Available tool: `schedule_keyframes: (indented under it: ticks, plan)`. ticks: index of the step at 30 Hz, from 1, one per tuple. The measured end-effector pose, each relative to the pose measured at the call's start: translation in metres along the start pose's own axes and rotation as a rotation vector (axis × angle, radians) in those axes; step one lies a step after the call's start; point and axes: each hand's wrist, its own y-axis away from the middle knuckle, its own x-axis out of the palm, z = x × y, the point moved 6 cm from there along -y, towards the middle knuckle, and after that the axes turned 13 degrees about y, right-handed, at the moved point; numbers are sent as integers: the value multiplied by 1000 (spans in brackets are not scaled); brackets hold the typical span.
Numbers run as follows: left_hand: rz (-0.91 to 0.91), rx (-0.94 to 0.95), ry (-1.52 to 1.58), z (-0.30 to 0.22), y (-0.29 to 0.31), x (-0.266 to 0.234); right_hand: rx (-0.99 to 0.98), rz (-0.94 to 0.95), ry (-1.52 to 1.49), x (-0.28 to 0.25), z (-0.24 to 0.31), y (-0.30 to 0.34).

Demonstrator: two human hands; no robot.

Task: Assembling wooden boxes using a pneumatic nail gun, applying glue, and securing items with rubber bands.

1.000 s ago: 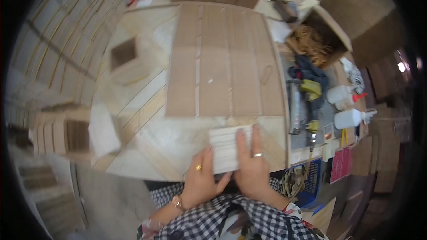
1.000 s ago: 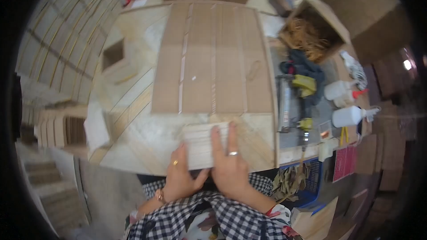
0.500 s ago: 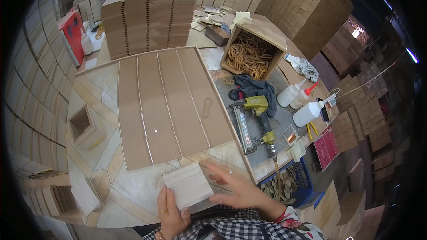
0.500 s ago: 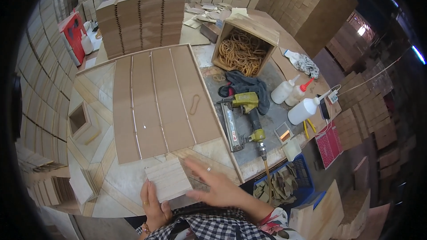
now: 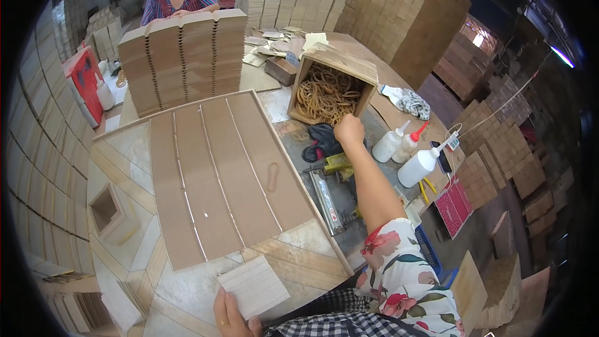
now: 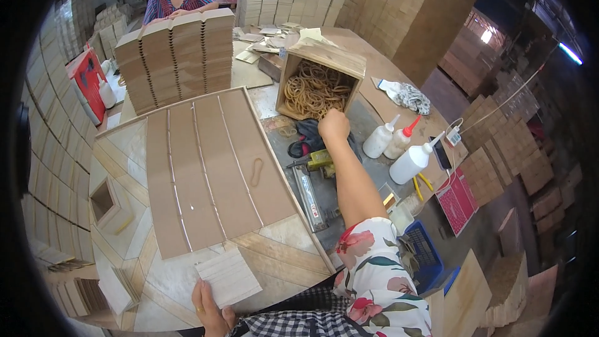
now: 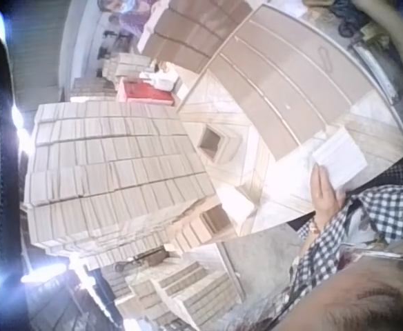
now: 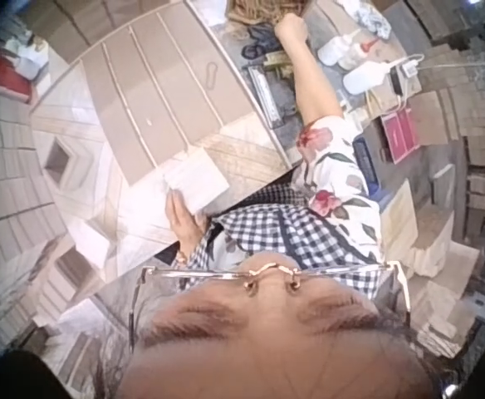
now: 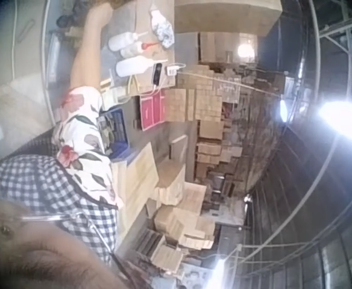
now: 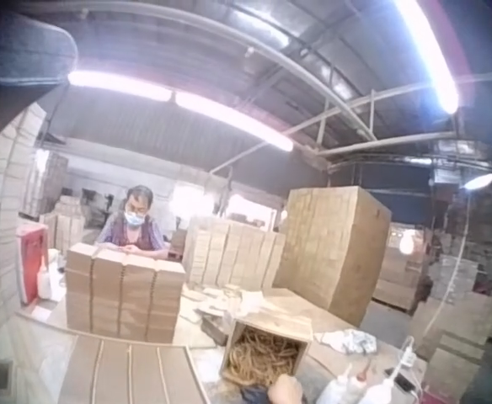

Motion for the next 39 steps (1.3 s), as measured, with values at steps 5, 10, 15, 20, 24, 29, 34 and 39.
schedule_keyframes:
  ticks: [5,10,15,20,24,29,34,39]
  plan:
    - [0,19,-27,-3,1,-2,111,-41,-26,1,5,-2]
    - [9,24,7,-7,-8,-6,-21,-225,-16,-39,13,-8]
    - [-11,-20,27,-2,-16,-11,-180,-303,159,-61,32,-18]
    - [-14,-25,137,-4,-32,-18,-369,-329,69,-78,33,3]
    - [-32,22,93,-12,-43,-24,-495,-142,-190,-99,56,42]
    - [-3,22,96,-14,-51,-22,-806,6,-508,-126,94,150]
    - [-42,-8,199,-11,-55,-22,-1202,298,-673,-133,109,283]
    - [-68,-43,170,-5,-63,-20,-1259,341,-790,-127,106,317]
